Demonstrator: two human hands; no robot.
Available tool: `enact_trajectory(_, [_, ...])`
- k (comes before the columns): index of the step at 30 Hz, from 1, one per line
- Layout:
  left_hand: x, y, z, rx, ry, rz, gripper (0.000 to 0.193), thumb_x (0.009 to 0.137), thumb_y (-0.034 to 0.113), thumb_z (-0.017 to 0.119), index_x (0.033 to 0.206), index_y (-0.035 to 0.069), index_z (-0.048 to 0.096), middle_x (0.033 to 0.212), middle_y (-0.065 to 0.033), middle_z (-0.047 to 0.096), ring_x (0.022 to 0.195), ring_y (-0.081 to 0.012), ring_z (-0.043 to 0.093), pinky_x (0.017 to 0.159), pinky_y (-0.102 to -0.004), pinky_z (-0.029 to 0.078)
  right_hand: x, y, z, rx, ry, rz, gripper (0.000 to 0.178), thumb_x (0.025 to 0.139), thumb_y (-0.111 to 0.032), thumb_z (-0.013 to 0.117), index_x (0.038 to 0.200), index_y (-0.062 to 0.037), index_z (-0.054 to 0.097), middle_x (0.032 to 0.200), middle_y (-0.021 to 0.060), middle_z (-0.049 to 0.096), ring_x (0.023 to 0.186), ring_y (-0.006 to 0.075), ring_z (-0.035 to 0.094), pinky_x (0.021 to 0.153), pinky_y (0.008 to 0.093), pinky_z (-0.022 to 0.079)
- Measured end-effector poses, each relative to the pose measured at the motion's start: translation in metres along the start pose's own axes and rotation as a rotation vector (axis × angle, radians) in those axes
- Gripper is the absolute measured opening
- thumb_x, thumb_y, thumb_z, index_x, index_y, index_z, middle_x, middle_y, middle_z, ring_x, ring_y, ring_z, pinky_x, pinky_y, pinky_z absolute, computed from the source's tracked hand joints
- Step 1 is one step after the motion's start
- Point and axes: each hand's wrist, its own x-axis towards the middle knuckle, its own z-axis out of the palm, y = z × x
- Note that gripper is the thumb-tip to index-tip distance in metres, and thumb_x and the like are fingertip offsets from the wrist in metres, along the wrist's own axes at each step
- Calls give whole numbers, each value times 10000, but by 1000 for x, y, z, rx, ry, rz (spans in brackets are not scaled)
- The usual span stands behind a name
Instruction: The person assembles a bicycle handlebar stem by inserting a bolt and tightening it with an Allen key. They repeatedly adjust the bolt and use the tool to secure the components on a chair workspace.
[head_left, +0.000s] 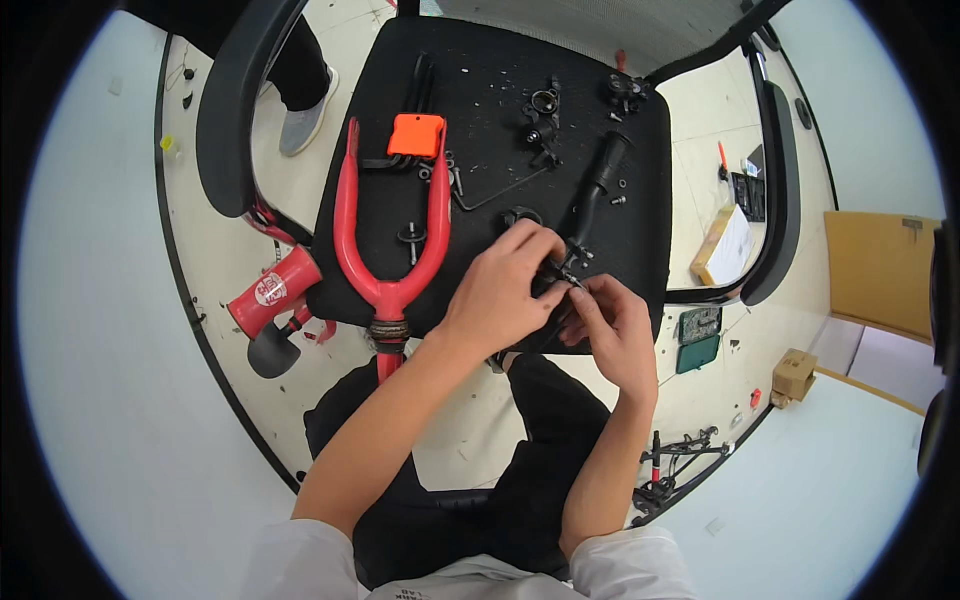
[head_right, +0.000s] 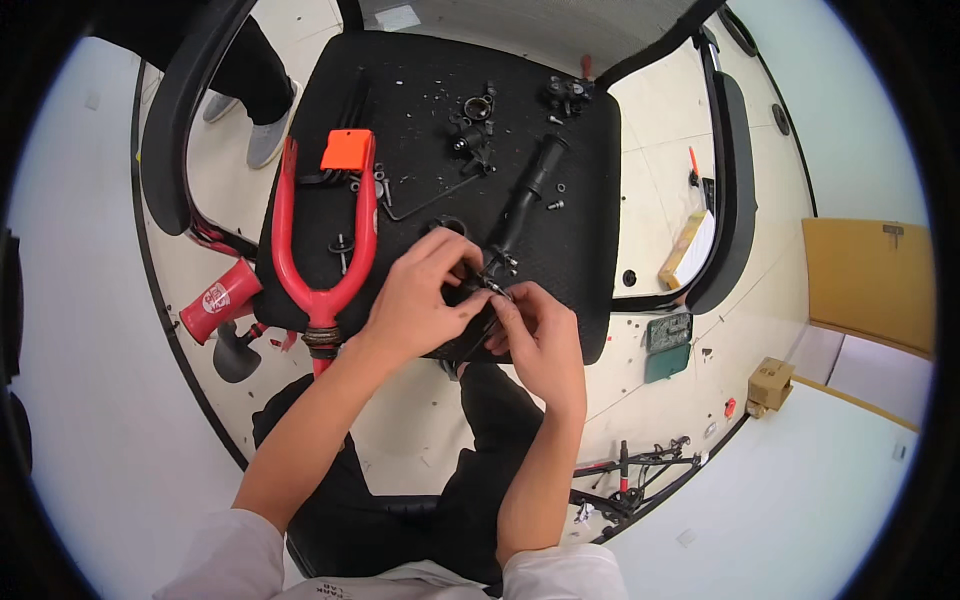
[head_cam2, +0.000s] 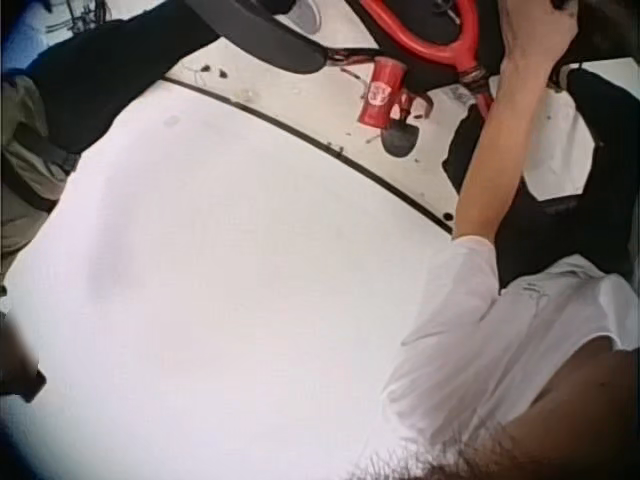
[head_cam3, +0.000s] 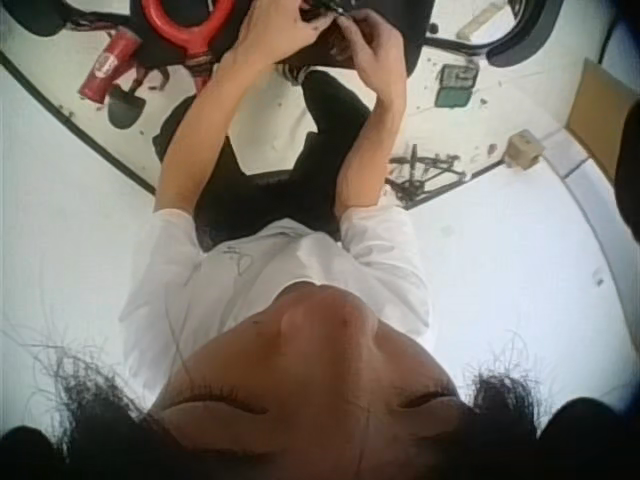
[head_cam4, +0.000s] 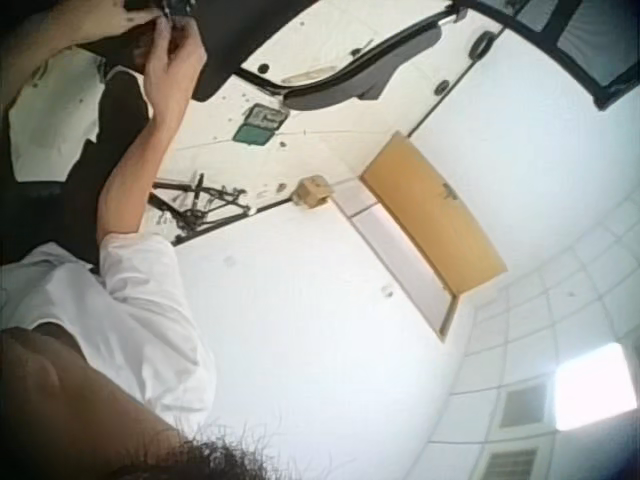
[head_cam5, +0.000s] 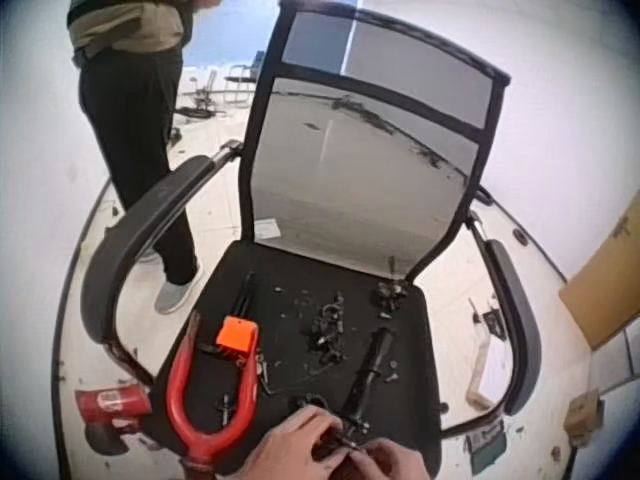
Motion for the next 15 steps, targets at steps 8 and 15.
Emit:
enact_trajectory(8, [-15, -8, 10, 296, -55, -95, 336, 822, 250, 729, 985, -8, 589, 910, -207, 659, 773, -401, 649, 685, -462, 530, 4, -3, 2, -301, 190, -220, 140, 898, -82, 651, 875, 55, 663, 630, 157, 628, 526, 215, 629, 522, 313, 469])
enact_trajectory(15, [-33, 16, 30, 188, 123, -211, 358, 853, 294, 686, 1024, 6, 560, 932, -256, 667, 914, -447, 652, 762, -504, 528, -12, -2, 11, -339, 386, -347, 172, 839, -123, 673, 774, 36, 673, 592, 175, 621, 527, 220, 647, 537, 336, 493])
